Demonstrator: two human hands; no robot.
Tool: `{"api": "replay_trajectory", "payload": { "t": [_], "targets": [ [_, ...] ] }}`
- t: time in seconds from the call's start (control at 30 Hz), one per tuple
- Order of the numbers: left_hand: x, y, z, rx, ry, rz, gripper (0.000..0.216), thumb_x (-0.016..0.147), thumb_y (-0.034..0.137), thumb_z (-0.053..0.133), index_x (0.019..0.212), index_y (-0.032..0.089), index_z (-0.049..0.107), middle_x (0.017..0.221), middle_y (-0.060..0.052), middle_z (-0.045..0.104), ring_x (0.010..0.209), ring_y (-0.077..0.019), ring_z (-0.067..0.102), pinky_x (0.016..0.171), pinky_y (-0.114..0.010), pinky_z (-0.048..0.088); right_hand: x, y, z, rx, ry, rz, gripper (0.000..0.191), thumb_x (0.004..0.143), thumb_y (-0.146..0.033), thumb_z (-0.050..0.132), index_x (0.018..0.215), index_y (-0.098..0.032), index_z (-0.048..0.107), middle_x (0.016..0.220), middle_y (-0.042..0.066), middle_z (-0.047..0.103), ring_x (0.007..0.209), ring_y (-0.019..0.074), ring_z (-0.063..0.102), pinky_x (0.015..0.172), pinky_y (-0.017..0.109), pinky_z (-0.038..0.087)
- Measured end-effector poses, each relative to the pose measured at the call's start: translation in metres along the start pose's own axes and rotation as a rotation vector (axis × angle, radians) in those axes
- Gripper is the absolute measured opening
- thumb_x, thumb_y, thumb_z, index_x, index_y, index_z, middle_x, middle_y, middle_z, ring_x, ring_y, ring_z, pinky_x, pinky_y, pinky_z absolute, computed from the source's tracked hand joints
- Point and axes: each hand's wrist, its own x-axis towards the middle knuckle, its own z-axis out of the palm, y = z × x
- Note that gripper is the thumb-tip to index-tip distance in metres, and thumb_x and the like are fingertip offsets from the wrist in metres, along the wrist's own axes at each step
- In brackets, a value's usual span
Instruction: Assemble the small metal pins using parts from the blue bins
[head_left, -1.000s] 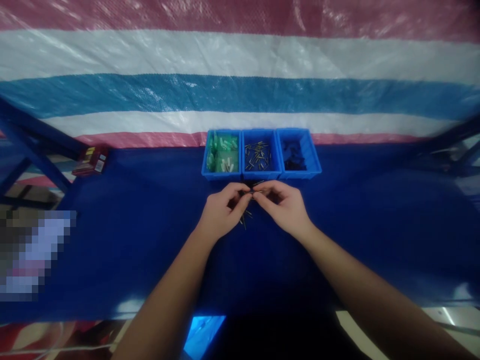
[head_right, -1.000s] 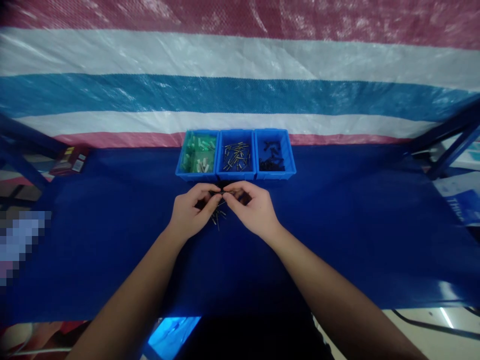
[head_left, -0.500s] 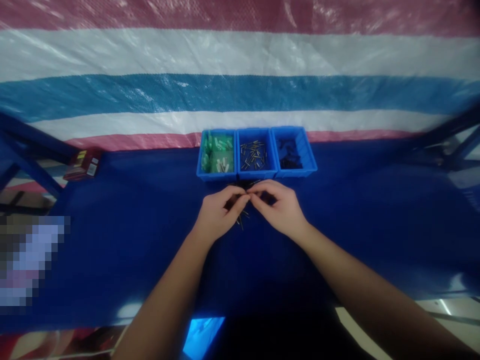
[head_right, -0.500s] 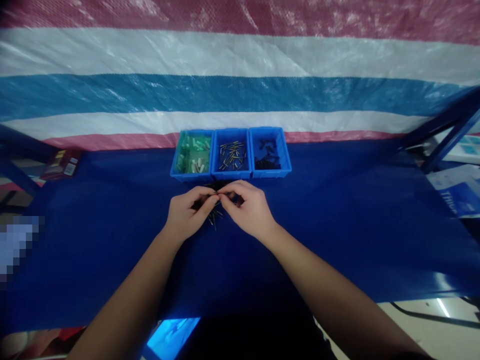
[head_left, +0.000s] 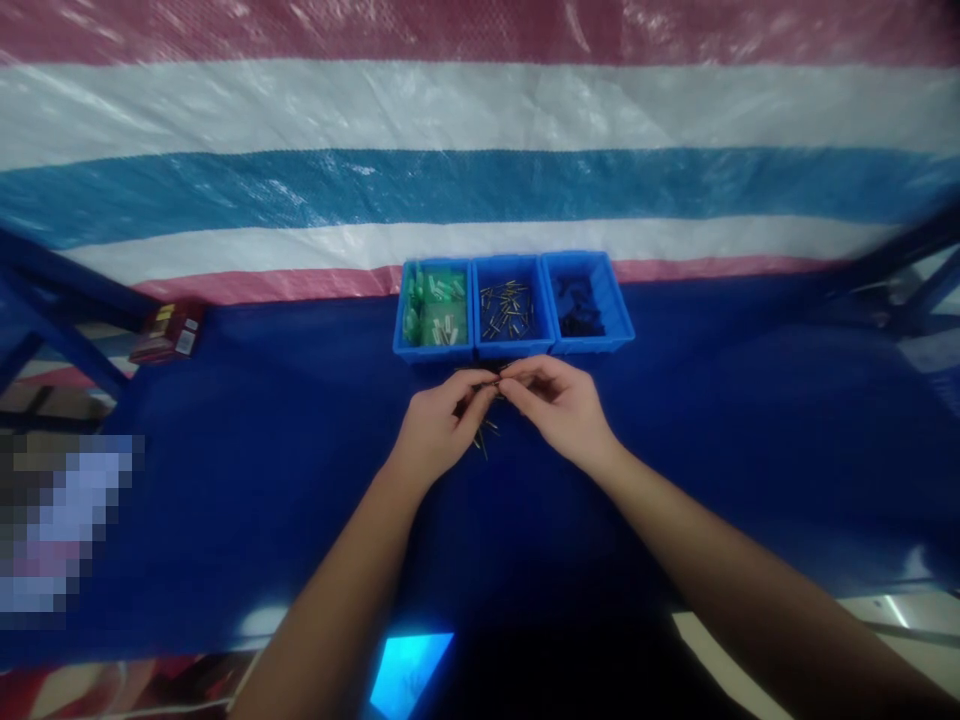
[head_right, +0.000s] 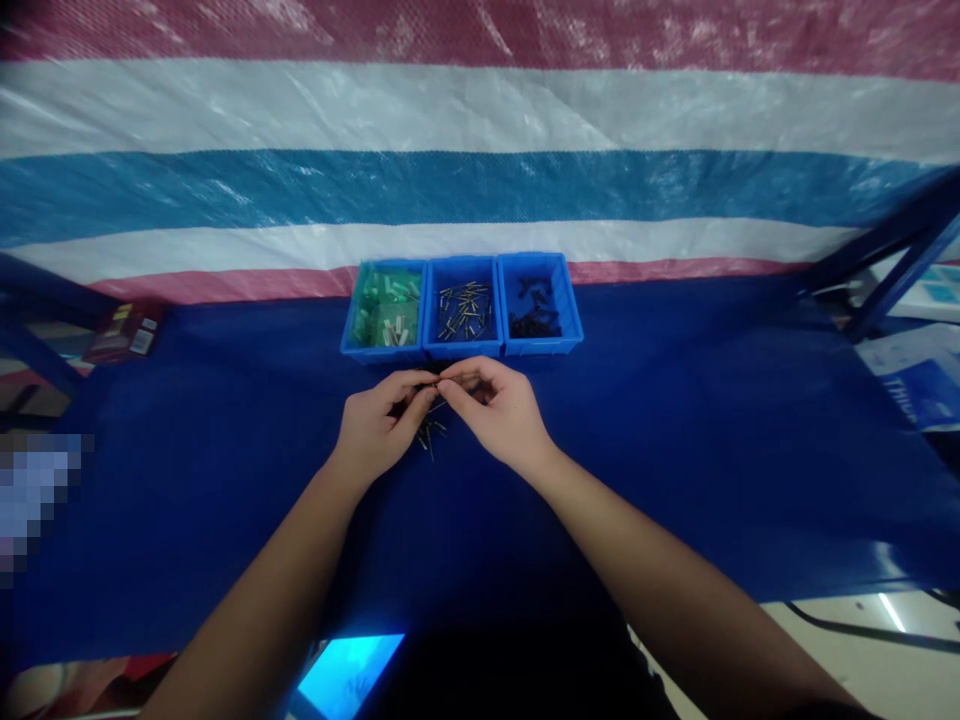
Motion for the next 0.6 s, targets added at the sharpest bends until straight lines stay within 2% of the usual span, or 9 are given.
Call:
{"api": "replay_trajectory", "payload": {
  "t": [0.07, 0.3, 0.37, 0.43, 0.5, 0.53, 0.6],
  "targets": [
    [0.0, 0.0, -0.001, 0.022, -0.017, -0.013, 0.019, 0.1, 0.031, 0.057, 0.107, 0.021, 0.071, 0.087, -0.001, 0.076, 0.066, -0.01, 0.067, 0.064, -0.02, 0.051, 0.001, -0.001, -0.001, 0.011, 0.014, 0.021, 0.021, 0.08, -0.038, 0.081, 0.088, -0.02, 0.074, 0.079, 0.002, 0.073, 0.063, 0.0117, 0.063, 0.058, 0.027, 0.052],
    [0.0, 0.0, -0.004, 0.015, -0.001, -0.032, 0.026, 0.102, 0.033, 0.051, 0.091, 0.019, 0.07, 0.069, 0.0, 0.071, 0.059, -0.0104, 0.063, 0.057, -0.021, 0.046, 0.003, -0.005, -0.002, 0.204, -0.004, 0.198, 0.024, 0.073, -0.039, 0.085, 0.08, -0.019, 0.073, 0.065, -0.001, 0.069, 0.054, 0.011, 0.06, 0.05, 0.026, 0.052],
    [0.0, 0.001, -0.005, 0.005, 0.003, -0.05, 0.027, 0.103, 0.033, 0.049, 0.092, 0.019, 0.07, 0.069, 0.0, 0.07, 0.059, -0.0107, 0.064, 0.056, -0.021, 0.046, 0.005, -0.006, -0.003, 0.285, 0.051, 0.215, 0.024, 0.073, -0.038, 0.085, 0.084, -0.02, 0.074, 0.075, 0.002, 0.074, 0.062, 0.0128, 0.066, 0.054, 0.026, 0.055],
    [0.0, 0.002, -0.006, 0.007, 0.006, -0.06, 0.027, 0.103, 0.032, 0.049, 0.093, 0.019, 0.07, 0.07, 0.0, 0.071, 0.06, -0.0106, 0.064, 0.056, -0.021, 0.045, 0.007, -0.008, -0.004, 0.364, 0.078, 0.196, 0.028, 0.077, -0.037, 0.082, 0.1, -0.023, 0.074, 0.103, 0.005, 0.078, 0.083, 0.0164, 0.073, 0.067, 0.029, 0.061],
    [0.001, 0.003, -0.006, 0.014, 0.002, -0.056, 0.026, 0.103, 0.032, 0.049, 0.093, 0.019, 0.07, 0.071, 0.0, 0.071, 0.06, -0.0102, 0.064, 0.056, -0.021, 0.045, 0.008, -0.01, -0.006, 0.397, 0.048, 0.144, 0.039, 0.082, -0.037, 0.077, 0.119, -0.028, 0.068, 0.133, 0.005, 0.069, 0.105, 0.0192, 0.072, 0.082, 0.034, 0.063],
    [0.001, 0.004, -0.006, 0.019, 0.002, -0.051, 0.026, 0.103, 0.032, 0.049, 0.092, 0.019, 0.069, 0.071, 0.0, 0.07, 0.06, -0.01, 0.063, 0.056, -0.021, 0.044, 0.007, -0.011, -0.006, 0.377, 0.018, 0.113, 0.042, 0.084, -0.037, 0.074, 0.125, -0.029, 0.065, 0.14, 0.004, 0.065, 0.11, 0.0199, 0.071, 0.085, 0.035, 0.063],
    [0.002, 0.004, -0.006, 0.036, 0.003, -0.041, 0.026, 0.103, 0.032, 0.05, 0.092, 0.019, 0.069, 0.07, 0.001, 0.07, 0.059, -0.0098, 0.063, 0.056, -0.021, 0.044, 0.005, -0.01, -0.005, 0.249, -0.006, 0.045, 0.041, 0.086, -0.037, 0.072, 0.125, -0.028, 0.065, 0.137, 0.006, 0.067, 0.105, 0.0204, 0.072, 0.081, 0.035, 0.063]
  ]
}}
